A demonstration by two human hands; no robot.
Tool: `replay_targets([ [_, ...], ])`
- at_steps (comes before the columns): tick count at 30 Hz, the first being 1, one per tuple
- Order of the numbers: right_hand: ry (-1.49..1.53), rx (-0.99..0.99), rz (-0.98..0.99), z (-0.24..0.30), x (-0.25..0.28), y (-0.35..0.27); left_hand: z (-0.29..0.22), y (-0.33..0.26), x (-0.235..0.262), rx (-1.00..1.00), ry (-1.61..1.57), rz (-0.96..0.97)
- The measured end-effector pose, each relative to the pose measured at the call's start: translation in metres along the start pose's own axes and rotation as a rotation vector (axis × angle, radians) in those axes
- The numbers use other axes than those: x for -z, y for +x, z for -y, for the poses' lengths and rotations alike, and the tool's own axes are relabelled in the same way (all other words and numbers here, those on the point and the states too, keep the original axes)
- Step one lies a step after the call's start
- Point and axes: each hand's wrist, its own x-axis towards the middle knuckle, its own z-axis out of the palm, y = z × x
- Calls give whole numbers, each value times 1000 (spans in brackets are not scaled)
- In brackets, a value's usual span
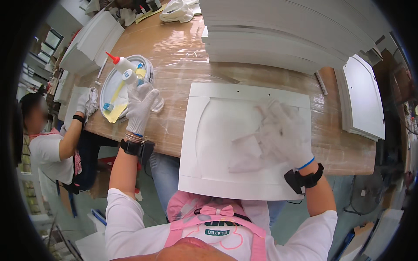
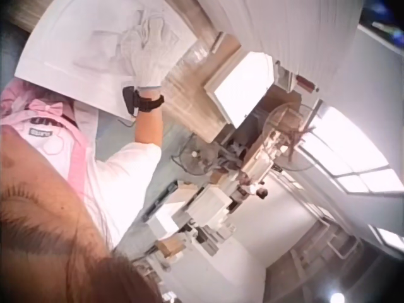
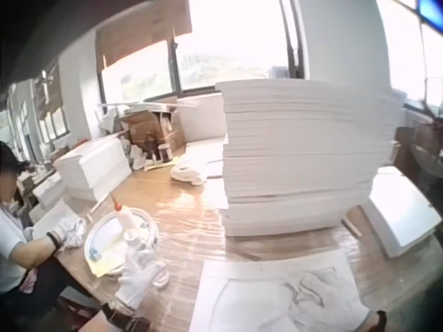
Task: The person is cleaning and scraping the edges of white furniture panels at a workbench.
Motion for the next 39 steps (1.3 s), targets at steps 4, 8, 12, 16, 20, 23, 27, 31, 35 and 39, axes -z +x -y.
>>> replay_targets([
  [4, -291, 344, 42, 20, -22, -21, -21, -17, -13, 16, 79, 165],
  [8, -74, 68, 150, 3, -13, -13, -53, -35, -12, -173, 499, 301],
  [12, -12, 38, 97, -17, -12, -18, -67, -40, -16, -347, 894, 387],
  [16, -132, 185, 111, -13, -7, -27, -65, -33, -23, -482, 1319, 473],
  [20, -111, 153, 133, -15, -6, -26, -69, -22, -35, -603, 1428, 396],
  [23, -125, 210, 56, -20, -9, -27, -72, -11, -45, -607, 1435, 387],
  [27, -112, 208, 50, -20, -11, -26, -73, -5, -49, -665, 1446, 365],
  [31, -108, 220, 49, -22, -12, -26, -76, -13, -38, -623, 1447, 392],
  [35, -95, 220, 51, -21, -12, -26, -70, -30, -18, -469, 1402, 428],
  [39, 13, 166, 61, -19, -7, -21, -46, -38, -3, -325, 998, 299],
])
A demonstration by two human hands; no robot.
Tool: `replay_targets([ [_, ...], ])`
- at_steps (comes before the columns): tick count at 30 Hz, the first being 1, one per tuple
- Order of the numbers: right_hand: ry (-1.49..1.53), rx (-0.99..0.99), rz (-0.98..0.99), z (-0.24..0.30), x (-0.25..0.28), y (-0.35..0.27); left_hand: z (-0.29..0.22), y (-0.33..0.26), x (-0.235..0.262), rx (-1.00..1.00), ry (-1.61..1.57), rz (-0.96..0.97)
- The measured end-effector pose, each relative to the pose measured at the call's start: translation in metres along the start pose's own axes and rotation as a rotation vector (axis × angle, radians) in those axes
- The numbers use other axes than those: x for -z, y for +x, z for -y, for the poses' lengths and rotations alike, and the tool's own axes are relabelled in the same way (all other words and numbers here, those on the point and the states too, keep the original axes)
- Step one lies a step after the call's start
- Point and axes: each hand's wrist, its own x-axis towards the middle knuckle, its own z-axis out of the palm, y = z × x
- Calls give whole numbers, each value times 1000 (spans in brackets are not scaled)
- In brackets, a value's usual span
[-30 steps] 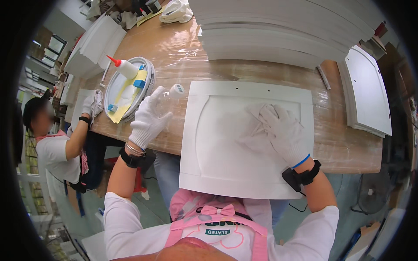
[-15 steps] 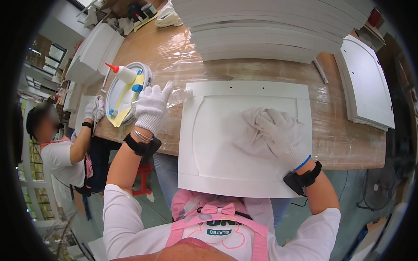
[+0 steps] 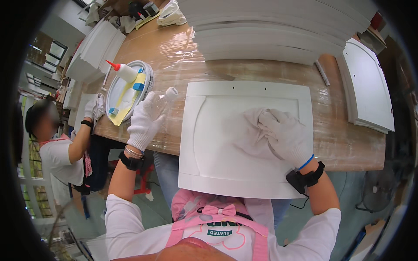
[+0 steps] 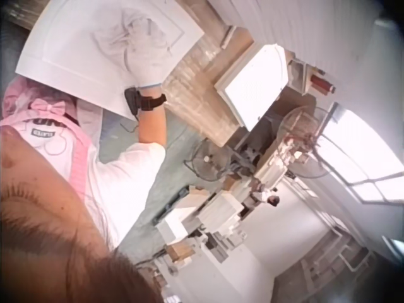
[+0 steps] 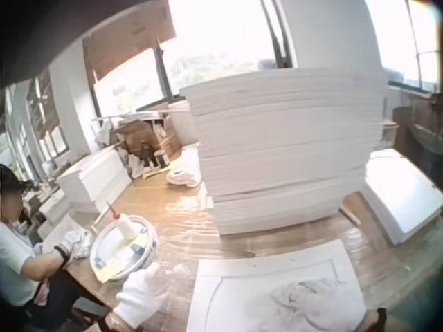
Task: The person is cleaning and scraping the edges of white furniture panels at a workbench.
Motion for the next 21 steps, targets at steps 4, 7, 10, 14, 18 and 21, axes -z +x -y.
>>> replay_targets([
  [4, 1, -68, -47, 3, 7, 15, 17, 10, -14, 146, -750, -231],
  [7, -74, -67, 22, 31, 24, 47, 11, 28, -5, 423, -912, -236],
  [10, -65, 8, -87, 48, 7, 76, 35, 30, -34, 396, -938, -334],
  [14, -52, 34, -17, 60, -15, 114, 40, 13, -48, 360, -1138, -341],
  [18, -130, -33, 22, 62, -30, 135, -10, -71, -8, 451, -1083, -110],
  [21, -146, -29, 115, 77, -55, 155, -19, -144, 0, 390, -1090, 270],
])
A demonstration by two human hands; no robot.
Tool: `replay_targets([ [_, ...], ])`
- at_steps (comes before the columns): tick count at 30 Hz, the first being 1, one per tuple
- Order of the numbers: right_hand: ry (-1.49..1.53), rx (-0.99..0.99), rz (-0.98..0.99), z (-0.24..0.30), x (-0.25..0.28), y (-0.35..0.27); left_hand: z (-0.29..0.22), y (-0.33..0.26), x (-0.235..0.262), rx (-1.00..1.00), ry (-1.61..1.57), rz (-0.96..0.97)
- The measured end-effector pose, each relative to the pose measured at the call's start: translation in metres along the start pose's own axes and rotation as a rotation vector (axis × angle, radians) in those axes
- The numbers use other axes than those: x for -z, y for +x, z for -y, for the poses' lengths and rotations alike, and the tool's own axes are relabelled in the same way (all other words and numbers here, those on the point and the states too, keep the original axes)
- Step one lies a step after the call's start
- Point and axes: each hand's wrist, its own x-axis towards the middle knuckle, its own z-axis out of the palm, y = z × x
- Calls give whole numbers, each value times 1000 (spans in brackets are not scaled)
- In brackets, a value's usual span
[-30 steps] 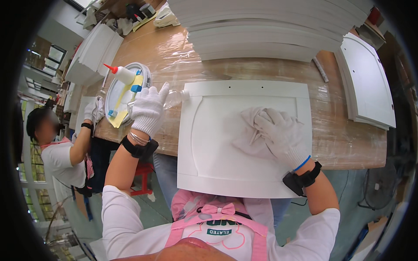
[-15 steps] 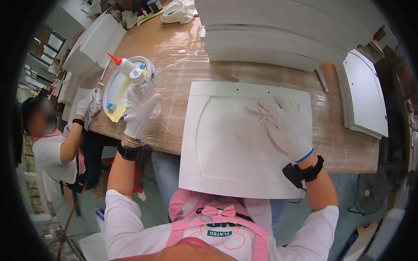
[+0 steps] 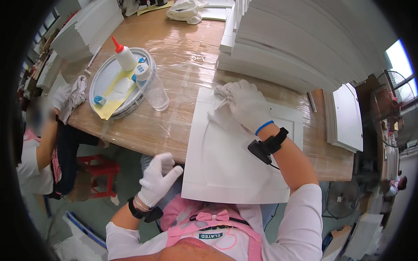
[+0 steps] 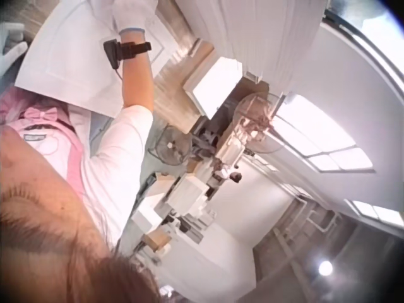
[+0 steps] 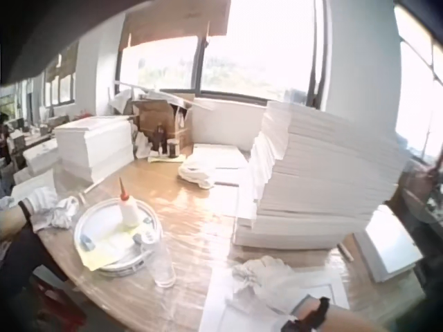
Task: The person is cleaning and scraping the edges of white furniture panels at a workbench.
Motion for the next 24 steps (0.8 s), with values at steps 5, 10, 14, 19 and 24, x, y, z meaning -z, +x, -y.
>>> replay_targets([
  [5, -90, 32, 54, 32, -43, 28, 26, -13, -38, 343, -437, 560],
  [10, 5, 177, 26, 74, -80, -3, 27, -9, -44, 361, -794, 627],
  [14, -139, 39, 50, 71, -65, 39, 25, -9, -44, 358, -797, 645],
  [19, -105, 86, 36, 76, -74, 37, 35, -5, -47, 368, -769, 651],
  [24, -67, 32, 42, 54, -71, 49, 24, -7, -44, 359, -801, 634],
])
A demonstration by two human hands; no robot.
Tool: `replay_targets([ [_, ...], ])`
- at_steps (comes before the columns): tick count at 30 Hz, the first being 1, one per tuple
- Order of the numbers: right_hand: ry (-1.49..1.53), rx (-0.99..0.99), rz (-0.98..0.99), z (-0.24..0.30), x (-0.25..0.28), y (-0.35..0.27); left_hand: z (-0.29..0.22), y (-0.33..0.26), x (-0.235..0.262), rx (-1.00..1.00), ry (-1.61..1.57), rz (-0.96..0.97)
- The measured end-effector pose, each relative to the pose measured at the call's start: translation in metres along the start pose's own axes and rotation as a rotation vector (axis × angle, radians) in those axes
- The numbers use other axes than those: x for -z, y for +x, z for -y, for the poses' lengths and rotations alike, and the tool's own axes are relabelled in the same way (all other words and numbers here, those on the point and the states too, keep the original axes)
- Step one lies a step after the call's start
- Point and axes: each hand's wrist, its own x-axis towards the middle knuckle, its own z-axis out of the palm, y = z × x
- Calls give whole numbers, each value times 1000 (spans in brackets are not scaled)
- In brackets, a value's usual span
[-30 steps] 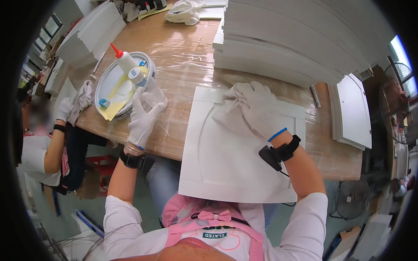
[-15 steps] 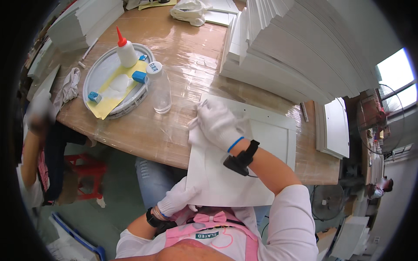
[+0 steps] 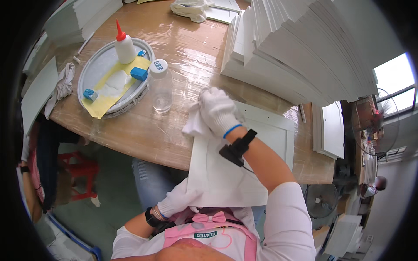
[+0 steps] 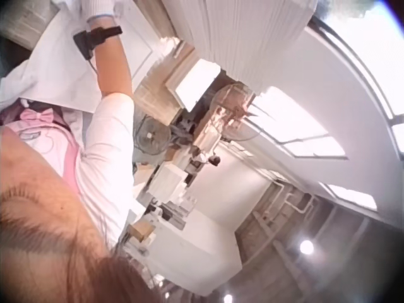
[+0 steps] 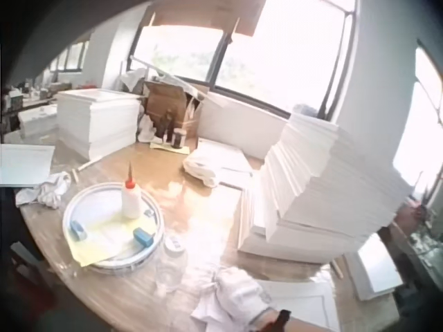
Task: The person is cleaning and scraping the edges of white furniture panels at a workbench.
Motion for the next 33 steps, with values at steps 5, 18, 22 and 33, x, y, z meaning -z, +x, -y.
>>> replay_targets([
  [5, 78, 20, 23, 18, 0, -18, 13, 6, 7, 5, -36, 49],
  [18, 62, -593, 198, -139, 78, -105, 17, 4, -2, -71, -51, -60],
  [22, -108, -303, -97, -117, 45, -104, 17, 4, -1, -82, -22, -57],
  [33, -78, -9, -18, -102, 49, -94, 12, -1, -8, -30, 58, -141],
])
